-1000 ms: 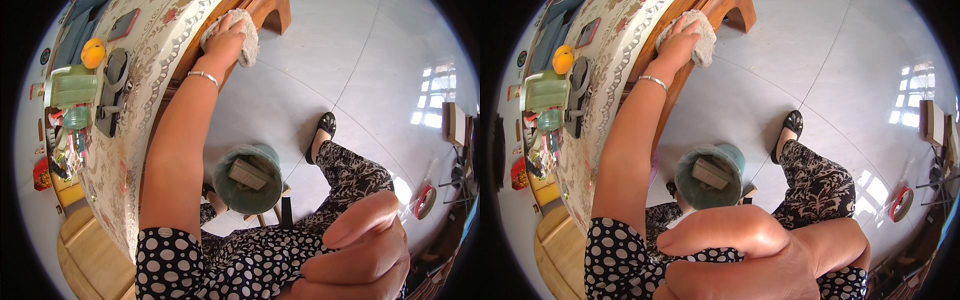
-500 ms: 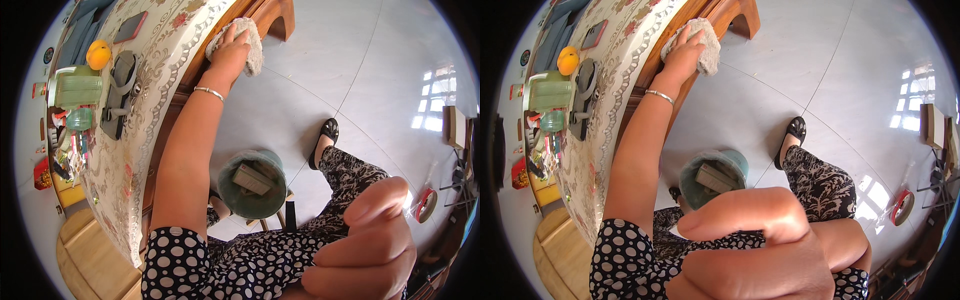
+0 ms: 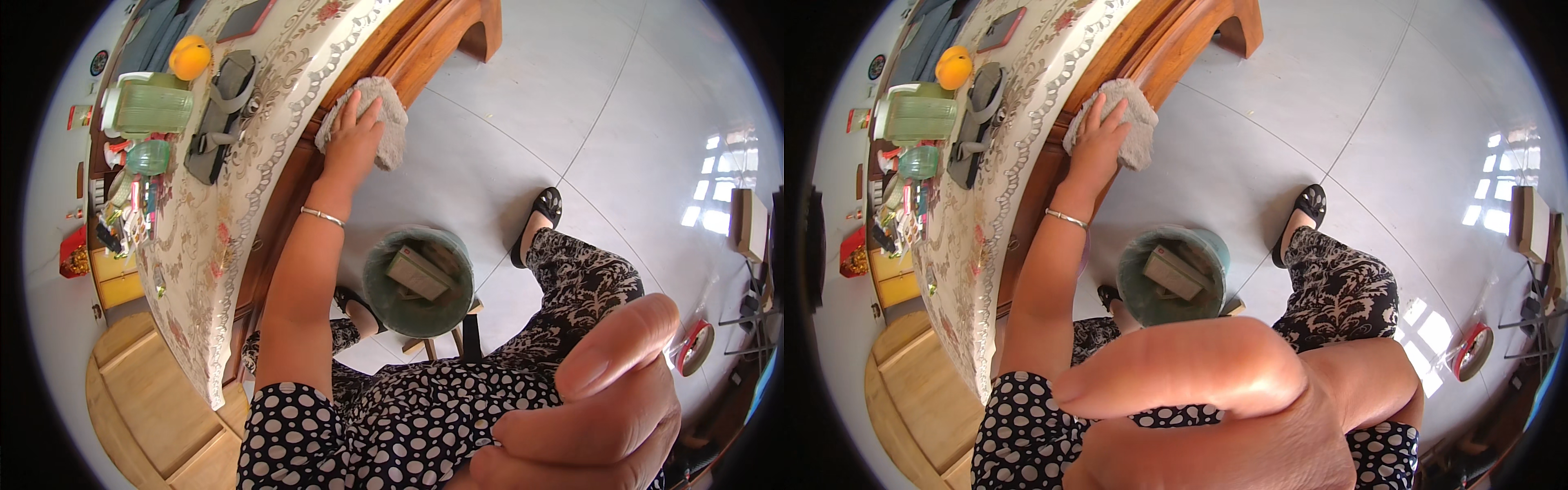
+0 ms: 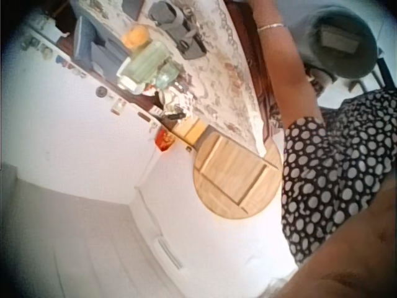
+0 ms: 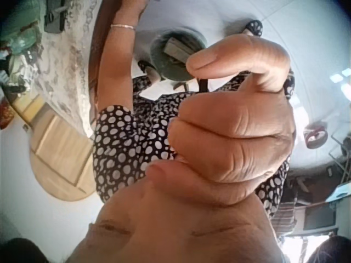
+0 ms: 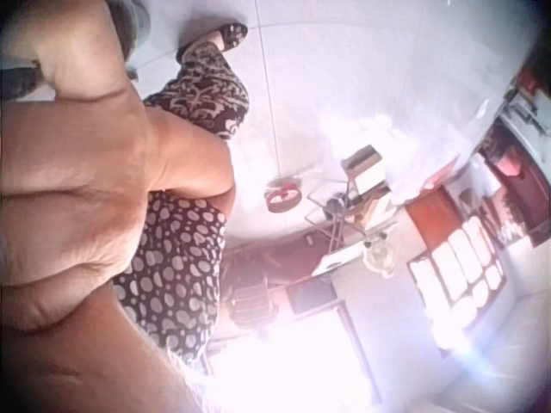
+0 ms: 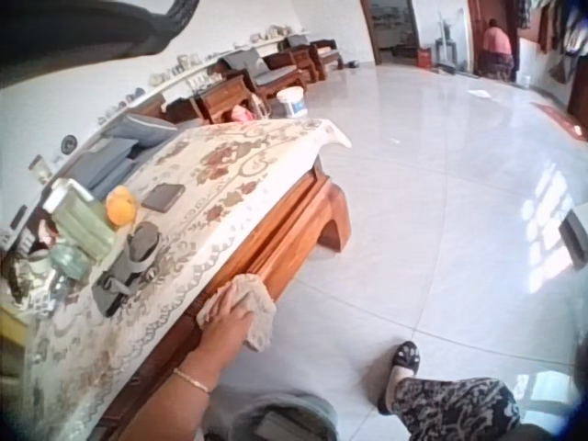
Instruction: The person wipes the wooden edges and legs of a table using a cloth. The person moves around the table to clean different sections of the frame and legs.
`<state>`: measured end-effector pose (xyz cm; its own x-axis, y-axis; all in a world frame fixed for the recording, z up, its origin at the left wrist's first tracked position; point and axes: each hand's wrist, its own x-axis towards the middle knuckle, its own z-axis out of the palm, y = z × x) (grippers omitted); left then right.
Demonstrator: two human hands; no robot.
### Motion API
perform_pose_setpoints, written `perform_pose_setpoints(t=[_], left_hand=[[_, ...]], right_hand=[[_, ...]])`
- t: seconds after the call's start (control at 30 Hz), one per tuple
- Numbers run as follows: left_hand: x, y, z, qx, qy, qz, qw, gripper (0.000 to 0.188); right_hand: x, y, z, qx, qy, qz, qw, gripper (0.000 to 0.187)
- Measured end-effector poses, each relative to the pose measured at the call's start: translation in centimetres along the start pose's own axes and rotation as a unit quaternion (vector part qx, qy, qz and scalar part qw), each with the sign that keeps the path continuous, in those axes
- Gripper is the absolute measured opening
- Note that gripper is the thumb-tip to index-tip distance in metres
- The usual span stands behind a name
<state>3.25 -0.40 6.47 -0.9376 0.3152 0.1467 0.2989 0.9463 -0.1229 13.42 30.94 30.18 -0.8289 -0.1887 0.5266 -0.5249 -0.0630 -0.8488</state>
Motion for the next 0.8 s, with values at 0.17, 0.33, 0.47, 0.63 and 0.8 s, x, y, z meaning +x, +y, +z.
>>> perform_pose_setpoints(t=[0.17, 0.33, 0.47, 0.63, 0.8], left_hand=[[-3.1, 0.7, -1.7, 0.033, -0.035, -0.024, 0.999, 0.013], [-4.0, 1.0, -0.7, 0.083, -0.015, -0.014, 0.996, 0.016], [-1.7, 0.4, 0.1, 0.080, -0.012, -0.007, 0.997, 0.022], [4.2, 0.5, -0.2, 0.043, -0.038, 0.018, 0.998, 0.026], [9.8, 0.7, -0.2, 0.020, -0.072, 0.015, 0.997, 0.036]], right_hand=[[-0.3, 0.1, -0.4, 0.027, 0.014, -0.014, 0.999, 0.011], [-0.5, 0.4, -0.6, 0.043, 0.026, -0.023, 0.998, 0.009], [-0.4, 1.0, -0.5, 0.057, 0.035, -0.025, 0.997, 0.007], [0.2, 1.7, -0.1, 0.074, 0.065, -0.036, 0.995, 0.006], [0.8, 2.6, 0.5, 0.087, 0.109, -0.047, 0.989, 0.006]])
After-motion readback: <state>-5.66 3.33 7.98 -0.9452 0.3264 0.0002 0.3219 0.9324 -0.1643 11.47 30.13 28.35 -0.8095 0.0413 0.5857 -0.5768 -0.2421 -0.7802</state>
